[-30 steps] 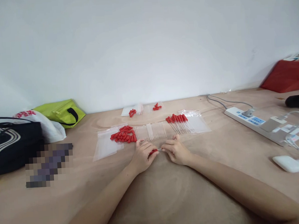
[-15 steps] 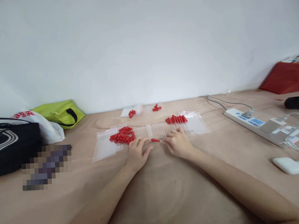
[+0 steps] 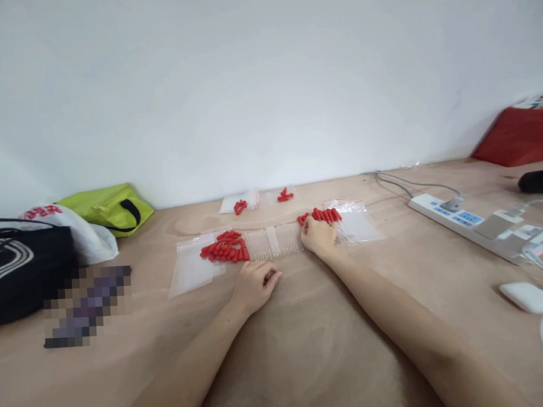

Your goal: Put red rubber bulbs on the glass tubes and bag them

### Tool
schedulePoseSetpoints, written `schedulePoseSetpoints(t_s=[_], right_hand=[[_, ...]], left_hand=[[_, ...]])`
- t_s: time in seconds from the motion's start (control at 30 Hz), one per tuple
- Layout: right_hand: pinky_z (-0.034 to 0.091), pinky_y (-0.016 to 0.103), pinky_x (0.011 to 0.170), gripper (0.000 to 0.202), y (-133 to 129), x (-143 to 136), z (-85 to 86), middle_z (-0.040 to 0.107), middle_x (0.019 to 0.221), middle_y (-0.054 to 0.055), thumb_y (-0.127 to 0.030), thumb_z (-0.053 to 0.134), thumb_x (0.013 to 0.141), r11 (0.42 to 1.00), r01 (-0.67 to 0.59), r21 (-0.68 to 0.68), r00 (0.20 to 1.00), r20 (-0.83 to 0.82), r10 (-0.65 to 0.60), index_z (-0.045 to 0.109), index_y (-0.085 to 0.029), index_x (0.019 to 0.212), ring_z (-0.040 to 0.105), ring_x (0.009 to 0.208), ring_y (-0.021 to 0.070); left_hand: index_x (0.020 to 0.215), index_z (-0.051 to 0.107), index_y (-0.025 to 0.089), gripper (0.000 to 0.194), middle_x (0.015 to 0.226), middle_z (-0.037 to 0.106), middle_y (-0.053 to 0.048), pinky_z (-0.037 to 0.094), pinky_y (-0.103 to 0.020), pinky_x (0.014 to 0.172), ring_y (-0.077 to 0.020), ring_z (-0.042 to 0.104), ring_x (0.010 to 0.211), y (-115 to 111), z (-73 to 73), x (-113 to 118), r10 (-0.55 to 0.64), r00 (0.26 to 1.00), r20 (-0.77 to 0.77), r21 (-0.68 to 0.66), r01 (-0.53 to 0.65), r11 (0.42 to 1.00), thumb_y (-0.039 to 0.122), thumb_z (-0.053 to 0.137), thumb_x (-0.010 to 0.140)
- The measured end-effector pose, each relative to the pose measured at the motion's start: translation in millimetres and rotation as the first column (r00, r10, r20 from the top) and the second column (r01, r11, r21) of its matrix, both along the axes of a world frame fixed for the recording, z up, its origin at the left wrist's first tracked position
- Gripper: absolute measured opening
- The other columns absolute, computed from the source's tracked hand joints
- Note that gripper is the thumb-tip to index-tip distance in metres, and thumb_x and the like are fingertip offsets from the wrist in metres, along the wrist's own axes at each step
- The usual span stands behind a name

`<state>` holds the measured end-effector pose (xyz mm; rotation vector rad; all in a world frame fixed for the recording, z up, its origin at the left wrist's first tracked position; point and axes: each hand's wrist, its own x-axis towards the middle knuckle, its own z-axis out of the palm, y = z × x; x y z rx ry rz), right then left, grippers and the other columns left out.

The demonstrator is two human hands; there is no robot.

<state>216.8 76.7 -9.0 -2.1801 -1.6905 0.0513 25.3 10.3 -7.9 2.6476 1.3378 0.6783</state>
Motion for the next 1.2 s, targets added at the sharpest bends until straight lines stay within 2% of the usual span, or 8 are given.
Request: schedulePoseSetpoints(t_s=[0.2,0.27,0.4,0.5,0.83,1.0,1.1,1.2], right_hand=[[0.022,0.039,0.078,0.025,-4,1,2.9,0.066,0.084,0.01,-0.029,0.04,0.08,0.997,-0.06,0.056,0.998,0.033,0.058,0.062,-0.017,0.085,0.056,0.084,0.0233],[0.022,0.039,0.078,0.027,-7,-1,4.8,0.066,0.083,0.011,-0.031,0.041,0.079,0.995,-0.091,0.035,0.995,0.05,0.089,0.063,-0.016,0.082,0.056,0.083,0.0234],[0.023,0.04,0.077,0.027,-9,-8,8.5,0.066,0.08,0.014,-0.03,0.044,0.076,0.995,-0.088,-0.038,0.993,0.081,0.091,0.066,-0.014,0.079,0.057,0.081,0.0244],[0.024,0.04,0.077,0.028,-9,-12,10.3,0.066,0.081,0.016,-0.029,0.043,0.076,0.994,-0.079,-0.069,0.993,0.084,0.085,0.066,-0.013,0.079,0.058,0.08,0.0248],[0.025,0.041,0.077,0.028,-6,-17,9.7,0.066,0.079,0.016,-0.027,0.042,0.077,0.991,-0.085,-0.107,0.995,0.047,0.091,0.065,-0.011,0.076,0.059,0.078,0.0246],[0.027,0.04,0.076,0.029,-8,-10,8.7,0.065,0.079,0.015,-0.027,0.039,0.08,0.996,-0.085,0.013,0.995,0.046,0.084,0.062,-0.01,0.079,0.058,0.078,0.0259],[0.03,0.038,0.076,0.027,-15,5,3.9,0.064,0.084,0.014,-0.028,0.037,0.083,0.971,-0.159,0.178,0.987,0.035,0.155,0.058,-0.011,0.083,0.055,0.085,0.0268],[0.034,0.034,0.073,0.022,-28,26,-6.7,0.062,0.085,0.012,-0.025,0.034,0.085,0.883,-0.332,0.331,0.938,0.012,0.347,0.052,-0.013,0.084,0.054,0.082,0.0233]], left_hand=[[0.07,0.058,0.019,0.015,0.064,0.059,0.001,0.033,-0.028,0.064,-0.0149,0.054,0.065,1,-1.0,0,0.034,0.999,-0.004,0.069,-0.034,0.997,0.028,0.051,0.08],[0.068,0.058,0.019,0.019,0.068,0.059,-0.001,0.033,-0.03,0.067,-0.0174,0.054,0.071,6,3.1,-4,0.151,0.988,0.01,0.174,-0.151,0.973,0.031,0.051,0.08],[0.07,0.06,0.019,0.018,0.08,0.058,-0.005,0.033,-0.033,0.069,-0.0232,0.051,0.081,20,11.1,-22,0.494,0.869,0.03,0.302,-0.478,0.825,0.036,0.056,0.076],[0.075,0.061,0.02,0.022,0.083,0.057,-0.006,0.032,-0.034,0.071,-0.0251,0.05,0.085,28,12.0,-33,0.585,0.81,-0.05,0.276,-0.551,0.787,0.042,0.058,0.073],[0.071,0.061,0.019,0.023,0.081,0.058,-0.006,0.031,-0.036,0.072,-0.025,0.049,0.084,29,5.2,-32,0.558,0.824,-0.1,0.332,-0.501,0.799,0.042,0.056,0.075],[0.071,0.062,0.019,0.02,0.078,0.059,-0.007,0.032,-0.036,0.069,-0.0253,0.05,0.079,31,2.5,-35,0.536,0.844,-0.024,0.393,-0.485,0.781,0.036,0.054,0.077],[0.073,0.061,0.018,0.018,0.075,0.058,-0.006,0.035,-0.035,0.068,-0.0234,0.051,0.077,30,3.8,-33,0.419,0.904,0.082,0.42,-0.412,0.809,0.033,0.054,0.079],[0.076,0.06,0.018,0.018,0.073,0.057,-0.005,0.037,-0.033,0.069,-0.0201,0.05,0.074,22,5.7,-24,0.172,0.977,0.122,0.397,-0.207,0.894,0.032,0.051,0.081]])
